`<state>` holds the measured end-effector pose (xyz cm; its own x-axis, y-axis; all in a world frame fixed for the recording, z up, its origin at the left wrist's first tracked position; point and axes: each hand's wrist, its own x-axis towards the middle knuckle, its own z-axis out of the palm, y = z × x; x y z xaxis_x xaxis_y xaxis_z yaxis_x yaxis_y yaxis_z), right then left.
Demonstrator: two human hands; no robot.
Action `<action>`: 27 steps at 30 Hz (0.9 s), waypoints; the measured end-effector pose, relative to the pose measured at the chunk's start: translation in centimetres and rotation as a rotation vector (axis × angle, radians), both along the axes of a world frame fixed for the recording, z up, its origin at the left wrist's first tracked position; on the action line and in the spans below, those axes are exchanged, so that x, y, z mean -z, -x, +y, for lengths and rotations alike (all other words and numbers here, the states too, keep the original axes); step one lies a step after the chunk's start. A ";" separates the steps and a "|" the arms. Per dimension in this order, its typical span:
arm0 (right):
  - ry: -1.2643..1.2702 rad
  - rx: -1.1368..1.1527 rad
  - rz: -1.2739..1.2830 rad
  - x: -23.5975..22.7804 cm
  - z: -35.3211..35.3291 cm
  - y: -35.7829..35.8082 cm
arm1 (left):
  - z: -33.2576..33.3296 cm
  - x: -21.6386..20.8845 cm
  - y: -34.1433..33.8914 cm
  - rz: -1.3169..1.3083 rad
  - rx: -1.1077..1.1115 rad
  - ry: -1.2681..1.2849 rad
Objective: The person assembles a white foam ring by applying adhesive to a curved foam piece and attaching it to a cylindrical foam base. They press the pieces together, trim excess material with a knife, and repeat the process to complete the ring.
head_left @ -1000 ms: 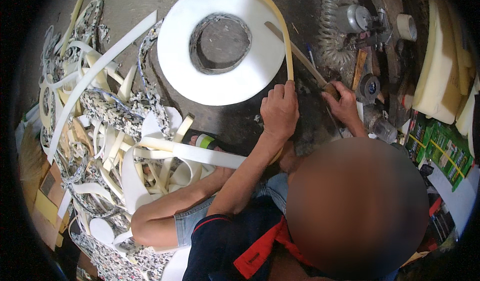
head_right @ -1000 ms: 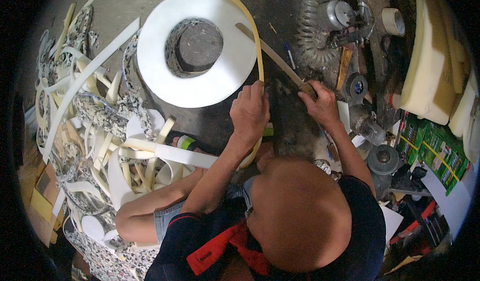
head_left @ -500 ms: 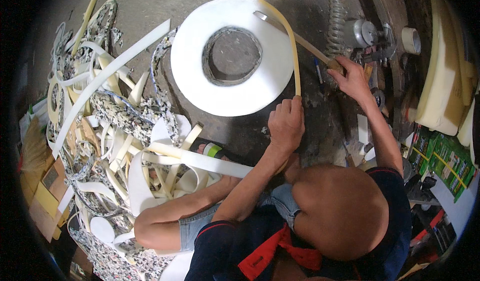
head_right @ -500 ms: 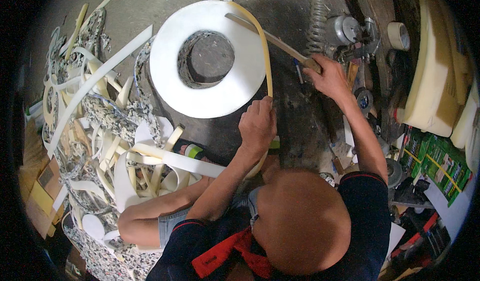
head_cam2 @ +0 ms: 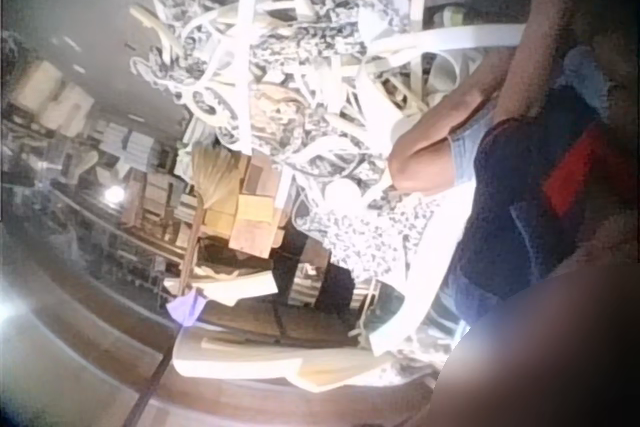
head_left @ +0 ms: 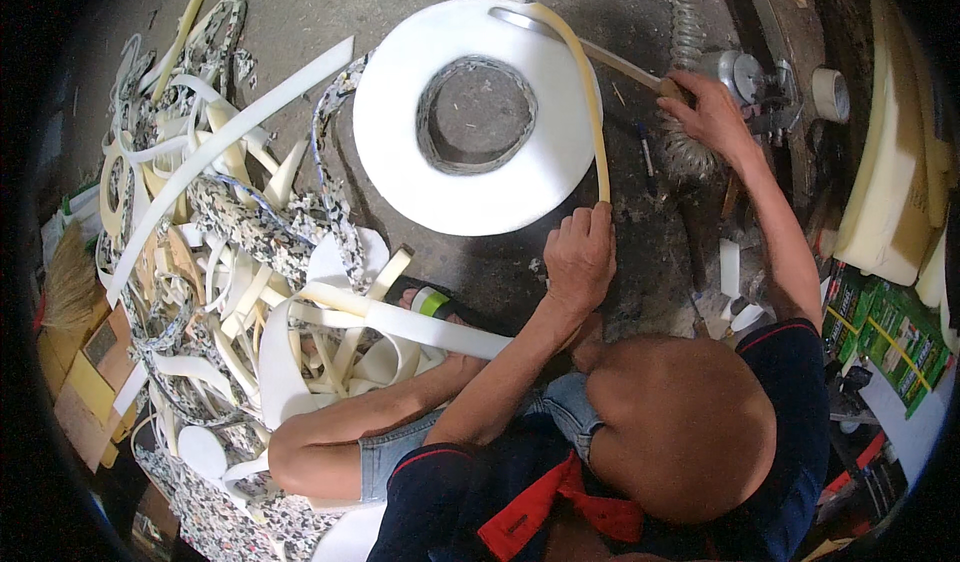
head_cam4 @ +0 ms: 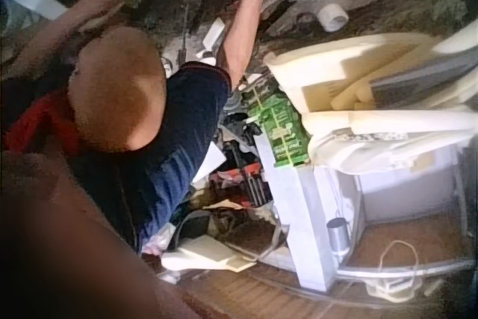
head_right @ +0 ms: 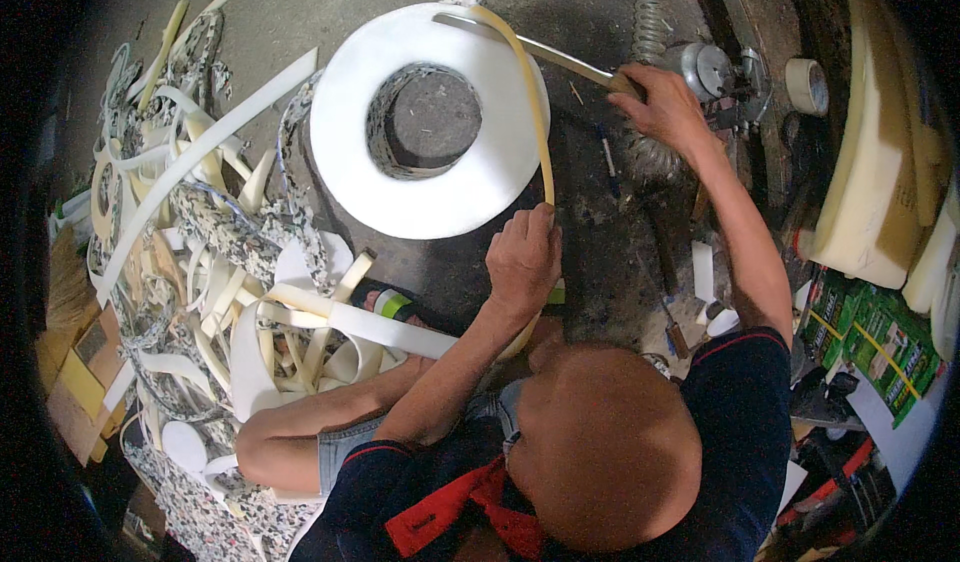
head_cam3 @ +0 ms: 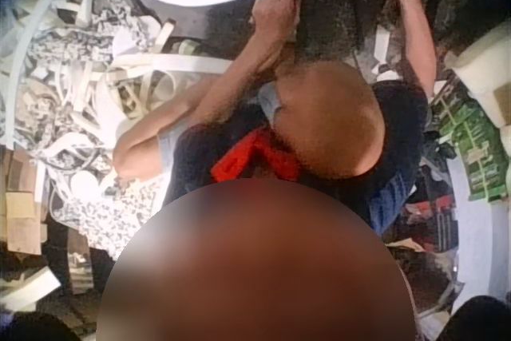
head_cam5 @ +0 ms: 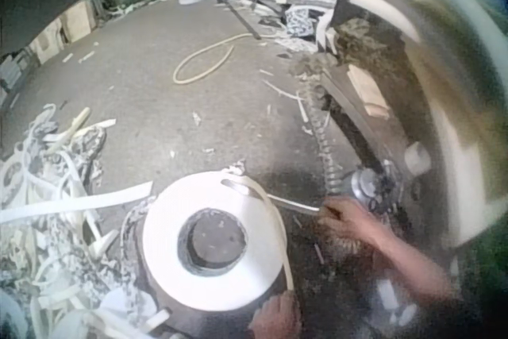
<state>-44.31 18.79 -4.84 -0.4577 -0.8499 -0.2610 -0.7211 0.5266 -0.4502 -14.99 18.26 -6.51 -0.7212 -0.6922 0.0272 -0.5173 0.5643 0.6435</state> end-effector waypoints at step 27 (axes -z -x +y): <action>0.223 0.315 0.220 9.3 -3.4 -3.4 | -21.3 -1.9 -18.0 0.212 -0.792 -0.017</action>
